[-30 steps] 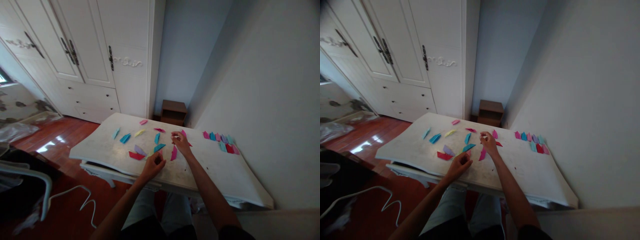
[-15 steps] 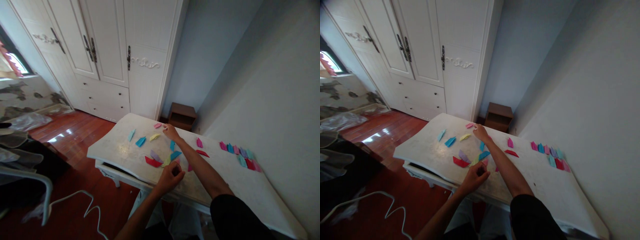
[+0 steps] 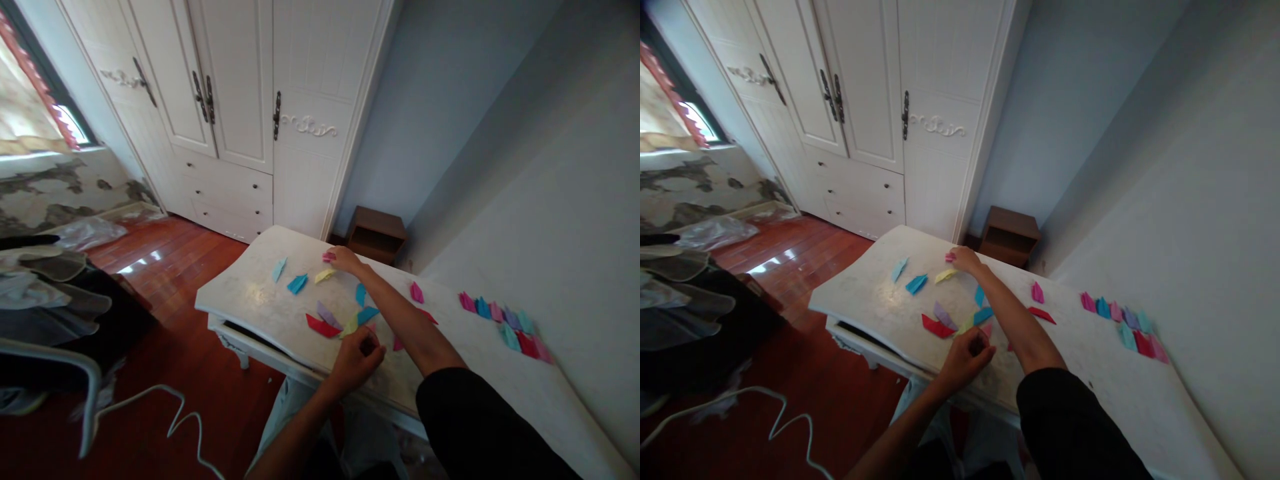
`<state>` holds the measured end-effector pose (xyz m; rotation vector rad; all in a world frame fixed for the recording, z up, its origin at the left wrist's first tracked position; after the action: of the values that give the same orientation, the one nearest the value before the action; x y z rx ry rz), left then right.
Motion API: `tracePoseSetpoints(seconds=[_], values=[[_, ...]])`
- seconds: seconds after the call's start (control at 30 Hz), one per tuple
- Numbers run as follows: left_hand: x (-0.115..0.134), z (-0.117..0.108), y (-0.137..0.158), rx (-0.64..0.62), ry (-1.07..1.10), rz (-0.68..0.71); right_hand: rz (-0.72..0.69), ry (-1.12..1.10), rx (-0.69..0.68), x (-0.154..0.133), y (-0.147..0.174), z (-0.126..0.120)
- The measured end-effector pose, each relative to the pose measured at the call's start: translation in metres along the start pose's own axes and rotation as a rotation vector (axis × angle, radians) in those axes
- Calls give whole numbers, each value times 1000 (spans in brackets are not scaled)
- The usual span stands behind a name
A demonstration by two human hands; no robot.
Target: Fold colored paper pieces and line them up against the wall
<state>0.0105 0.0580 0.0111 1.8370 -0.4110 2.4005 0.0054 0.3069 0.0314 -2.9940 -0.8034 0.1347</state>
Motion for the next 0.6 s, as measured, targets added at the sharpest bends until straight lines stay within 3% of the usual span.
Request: tracePoseSetpoints(seconds=[0.27,0.43,0.6], values=[[-11,-7,-4,69,203,-89,-134,-141,122,-4,32,-19],[-10,-11,-5,117,268,-119,-176,-256,194,-12,68,-36],[-12,-23,-6,247,333,-97,-179,-642,240,-14,127,-58]])
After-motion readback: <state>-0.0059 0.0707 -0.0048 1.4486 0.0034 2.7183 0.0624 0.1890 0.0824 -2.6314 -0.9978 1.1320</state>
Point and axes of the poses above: each hand's wrist, its own y-axis away from the middle knuckle, its own z-axis out of the palm, x = y × z, the point moved 8 cm from there along -y, towards the middle knuckle, and after that the axes turned 11 degrees about y, right-handed, at the moved point
